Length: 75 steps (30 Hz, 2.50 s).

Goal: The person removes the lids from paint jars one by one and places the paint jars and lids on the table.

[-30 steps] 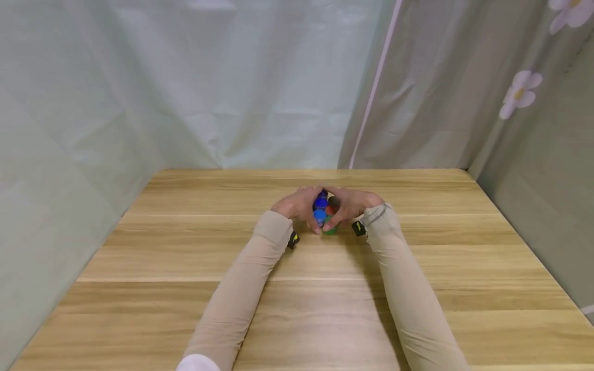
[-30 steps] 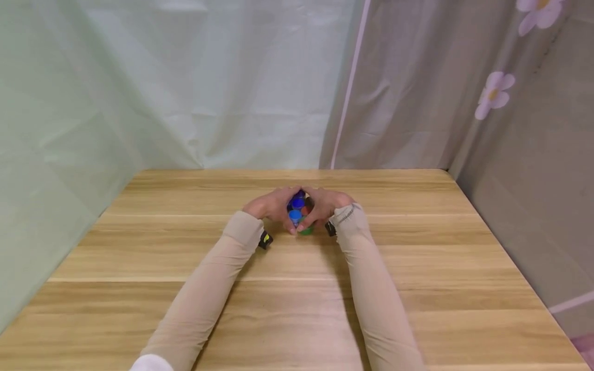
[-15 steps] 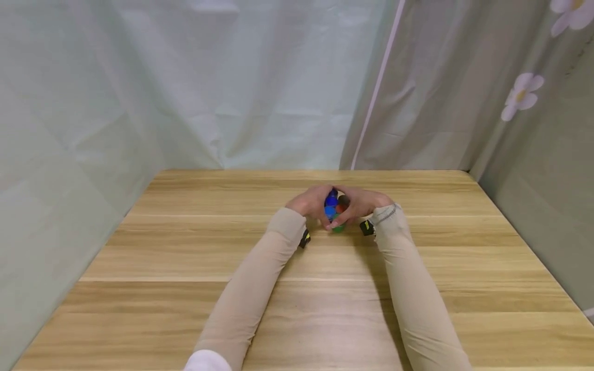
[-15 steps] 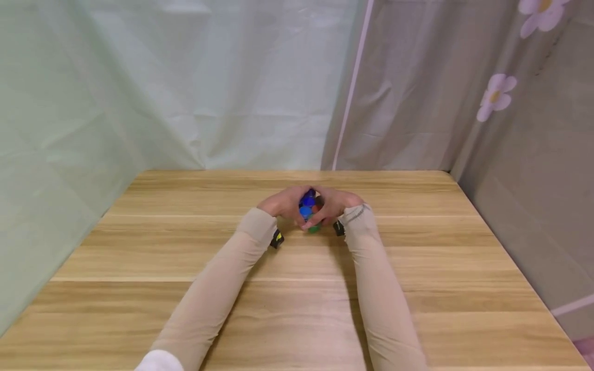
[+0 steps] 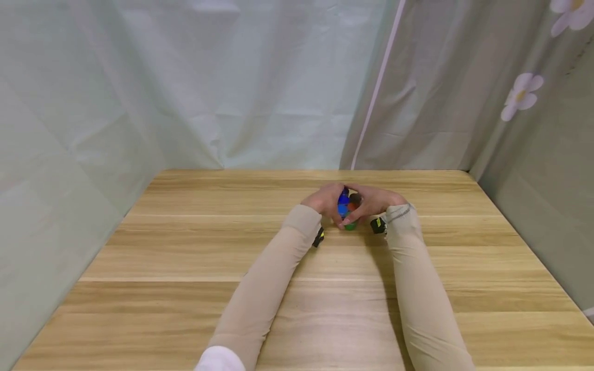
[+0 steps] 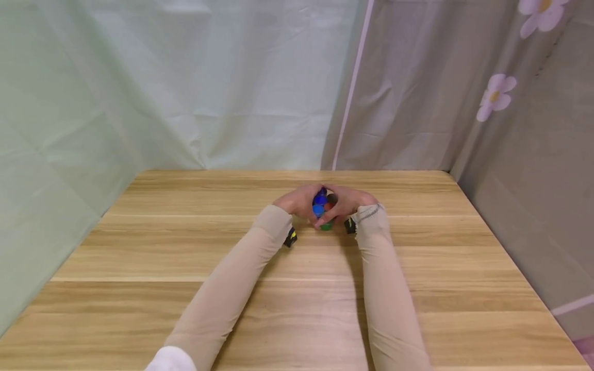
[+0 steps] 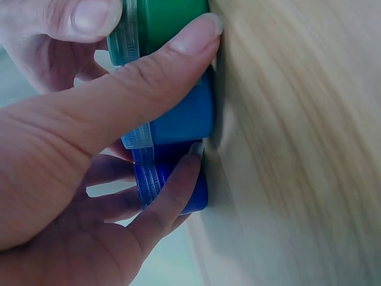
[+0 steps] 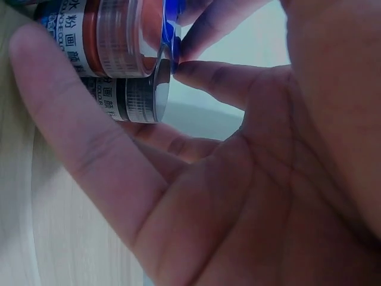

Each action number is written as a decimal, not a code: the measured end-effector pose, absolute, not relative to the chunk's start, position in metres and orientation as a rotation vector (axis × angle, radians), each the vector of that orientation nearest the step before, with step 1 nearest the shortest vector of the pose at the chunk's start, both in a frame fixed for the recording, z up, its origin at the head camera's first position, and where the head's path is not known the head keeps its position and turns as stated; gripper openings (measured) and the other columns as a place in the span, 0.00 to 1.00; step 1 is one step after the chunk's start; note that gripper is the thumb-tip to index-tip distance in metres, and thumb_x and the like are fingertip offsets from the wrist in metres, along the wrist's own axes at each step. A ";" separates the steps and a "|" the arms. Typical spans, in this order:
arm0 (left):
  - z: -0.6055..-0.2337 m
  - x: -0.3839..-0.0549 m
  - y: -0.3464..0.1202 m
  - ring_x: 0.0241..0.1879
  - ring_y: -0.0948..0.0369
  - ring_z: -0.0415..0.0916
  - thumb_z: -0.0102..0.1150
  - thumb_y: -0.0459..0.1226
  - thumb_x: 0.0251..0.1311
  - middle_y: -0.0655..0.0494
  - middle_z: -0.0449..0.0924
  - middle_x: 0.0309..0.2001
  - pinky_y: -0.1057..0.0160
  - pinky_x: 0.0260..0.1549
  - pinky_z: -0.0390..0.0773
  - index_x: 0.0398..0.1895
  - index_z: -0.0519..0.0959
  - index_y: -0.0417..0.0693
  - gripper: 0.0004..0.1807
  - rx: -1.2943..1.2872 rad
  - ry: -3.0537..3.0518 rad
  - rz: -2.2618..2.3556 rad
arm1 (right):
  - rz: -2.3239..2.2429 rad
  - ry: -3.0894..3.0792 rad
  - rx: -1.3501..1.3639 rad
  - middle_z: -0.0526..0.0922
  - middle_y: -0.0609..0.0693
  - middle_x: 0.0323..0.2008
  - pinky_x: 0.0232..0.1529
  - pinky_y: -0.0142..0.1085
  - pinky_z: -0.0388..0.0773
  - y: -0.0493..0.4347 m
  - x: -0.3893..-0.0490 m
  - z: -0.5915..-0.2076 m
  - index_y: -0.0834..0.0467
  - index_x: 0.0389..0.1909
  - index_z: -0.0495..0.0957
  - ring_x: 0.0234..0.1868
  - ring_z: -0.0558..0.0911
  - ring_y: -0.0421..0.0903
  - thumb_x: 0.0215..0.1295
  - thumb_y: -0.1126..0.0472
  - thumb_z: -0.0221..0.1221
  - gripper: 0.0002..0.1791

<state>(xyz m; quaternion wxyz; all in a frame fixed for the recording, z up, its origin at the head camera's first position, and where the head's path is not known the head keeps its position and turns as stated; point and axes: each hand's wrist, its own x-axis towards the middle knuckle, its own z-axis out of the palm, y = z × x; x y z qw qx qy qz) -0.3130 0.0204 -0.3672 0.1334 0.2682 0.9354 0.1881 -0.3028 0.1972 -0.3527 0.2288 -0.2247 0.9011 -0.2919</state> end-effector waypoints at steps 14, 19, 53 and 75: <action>-0.368 -0.312 0.039 0.66 0.52 0.69 0.85 0.46 0.42 0.48 0.70 0.69 0.54 0.66 0.75 0.75 0.61 0.45 0.58 0.763 2.716 0.538 | -0.818 2.477 -0.478 0.49 0.61 0.81 0.74 0.59 0.63 0.219 -0.301 -0.353 0.52 0.83 0.43 0.80 0.54 0.63 0.59 0.50 0.74 0.60; -0.368 -0.312 0.034 0.65 0.51 0.69 0.84 0.51 0.42 0.47 0.69 0.68 0.53 0.65 0.76 0.76 0.59 0.47 0.60 0.779 2.691 0.551 | -0.915 2.382 -0.421 0.44 0.63 0.82 0.63 0.53 0.79 0.222 -0.302 -0.355 0.50 0.83 0.39 0.78 0.57 0.65 0.61 0.53 0.73 0.61; -0.388 -0.336 0.010 0.49 0.54 0.81 0.71 0.33 0.56 0.45 0.86 0.49 0.58 0.53 0.80 0.51 0.82 0.40 0.19 0.885 2.769 0.745 | -0.665 2.886 -0.620 0.85 0.63 0.50 0.54 0.50 0.81 0.161 -0.317 -0.338 0.64 0.58 0.79 0.50 0.84 0.57 0.72 0.55 0.58 0.21; -0.371 -0.295 -0.046 0.43 0.55 0.86 0.72 0.37 0.60 0.47 0.86 0.45 0.61 0.42 0.86 0.47 0.79 0.40 0.16 0.571 2.707 1.438 | -0.716 2.898 -0.736 0.85 0.55 0.33 0.26 0.32 0.74 0.122 -0.299 -0.315 0.62 0.48 0.80 0.26 0.78 0.44 0.64 0.53 0.70 0.19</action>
